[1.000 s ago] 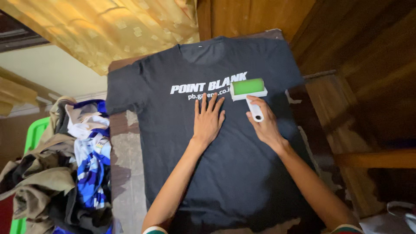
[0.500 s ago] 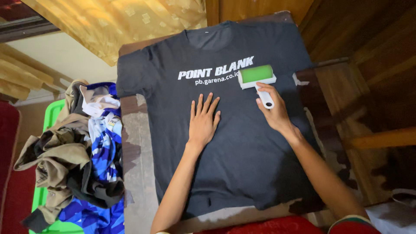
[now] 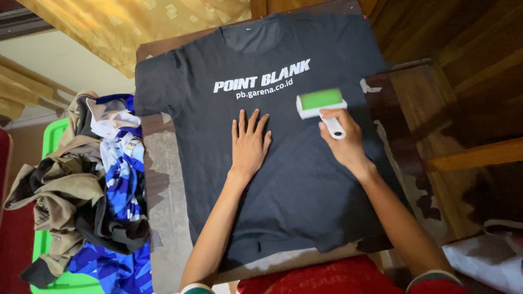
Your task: The person uses a lint roller to remove lint and debris from a black t-shirt laid flat on a table. They repeatedly roll the adhesive roller over the front, sleeves, and collar of the shirt while holding the fabric in place with their other hand.
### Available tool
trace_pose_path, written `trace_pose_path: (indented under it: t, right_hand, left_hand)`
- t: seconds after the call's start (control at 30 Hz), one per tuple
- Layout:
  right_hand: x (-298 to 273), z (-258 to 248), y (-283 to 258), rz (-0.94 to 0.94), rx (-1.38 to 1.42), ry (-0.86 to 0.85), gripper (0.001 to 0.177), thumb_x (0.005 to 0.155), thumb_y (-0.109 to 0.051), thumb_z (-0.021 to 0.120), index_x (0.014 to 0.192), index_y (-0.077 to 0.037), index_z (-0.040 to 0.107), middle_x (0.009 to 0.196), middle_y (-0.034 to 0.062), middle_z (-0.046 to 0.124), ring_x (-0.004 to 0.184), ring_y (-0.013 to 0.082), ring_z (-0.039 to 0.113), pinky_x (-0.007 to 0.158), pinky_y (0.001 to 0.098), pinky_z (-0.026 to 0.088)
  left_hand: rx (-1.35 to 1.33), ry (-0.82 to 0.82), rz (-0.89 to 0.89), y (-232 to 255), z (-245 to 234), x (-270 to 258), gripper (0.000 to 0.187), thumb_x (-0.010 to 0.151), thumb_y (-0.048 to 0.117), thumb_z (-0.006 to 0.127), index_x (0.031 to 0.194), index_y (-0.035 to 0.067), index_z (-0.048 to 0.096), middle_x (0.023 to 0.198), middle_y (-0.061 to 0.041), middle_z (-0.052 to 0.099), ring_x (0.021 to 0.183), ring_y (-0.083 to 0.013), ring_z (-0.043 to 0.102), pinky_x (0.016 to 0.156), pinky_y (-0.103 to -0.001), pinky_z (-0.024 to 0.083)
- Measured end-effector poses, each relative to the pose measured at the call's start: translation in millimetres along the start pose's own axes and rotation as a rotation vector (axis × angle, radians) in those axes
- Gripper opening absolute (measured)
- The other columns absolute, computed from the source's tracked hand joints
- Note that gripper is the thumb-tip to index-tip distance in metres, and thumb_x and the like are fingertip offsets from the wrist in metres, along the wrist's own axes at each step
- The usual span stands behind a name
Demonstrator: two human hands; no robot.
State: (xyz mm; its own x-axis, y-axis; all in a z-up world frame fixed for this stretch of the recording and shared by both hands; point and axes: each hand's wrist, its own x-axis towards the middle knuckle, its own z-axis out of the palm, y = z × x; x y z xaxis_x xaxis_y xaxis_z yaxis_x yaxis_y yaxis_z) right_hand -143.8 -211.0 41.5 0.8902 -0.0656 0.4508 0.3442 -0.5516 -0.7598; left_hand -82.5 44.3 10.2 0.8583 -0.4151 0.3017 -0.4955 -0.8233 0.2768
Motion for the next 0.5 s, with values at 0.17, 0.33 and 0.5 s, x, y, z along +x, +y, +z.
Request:
trace_pose_path:
  t: [0.17,0.33,0.5]
  right_hand:
    - [13.4,11.9,14.1,-0.131,0.031,0.012,0.031,0.096,0.001,0.071,0.120,-0.003,0.053,0.137,0.0165,0.064,0.120,0.0328,0.066,0.100,0.0400,0.054]
    - [-7.8,0.6,11.3,0.074,0.048,-0.050,0.032,0.094,-0.001,0.072,0.121,-0.004,0.054,0.139,0.0136,0.063,0.105,0.0256,0.069,0.089,0.0353,0.058]
    - [-24.3,-15.9,-4.7,-0.026,0.001,0.027,0.027,0.093,0.001,0.071,0.117,-0.003,0.059,0.131,0.0129,0.068,0.109,0.0232,0.070,0.093,0.0352,0.057]
  left_hand:
    - [-0.020,0.007,0.031,8.4,8.0,14.9,0.054,0.103,0.036,0.055,0.152,0.016,0.048,0.161,-0.014,0.039,0.155,-0.0401,0.023,0.121,-0.065,0.021]
    - [-0.018,-0.037,0.091,20.5,19.5,25.2,0.055,0.103,0.040,0.054,0.153,0.018,0.046,0.163,-0.013,0.036,0.155,-0.0386,0.019,0.121,-0.067,0.018]
    - [-0.023,-0.032,0.124,23.1,22.4,30.1,0.056,0.105,0.041,0.052,0.156,0.019,0.044,0.165,-0.012,0.034,0.156,-0.0378,0.020,0.122,-0.066,0.017]
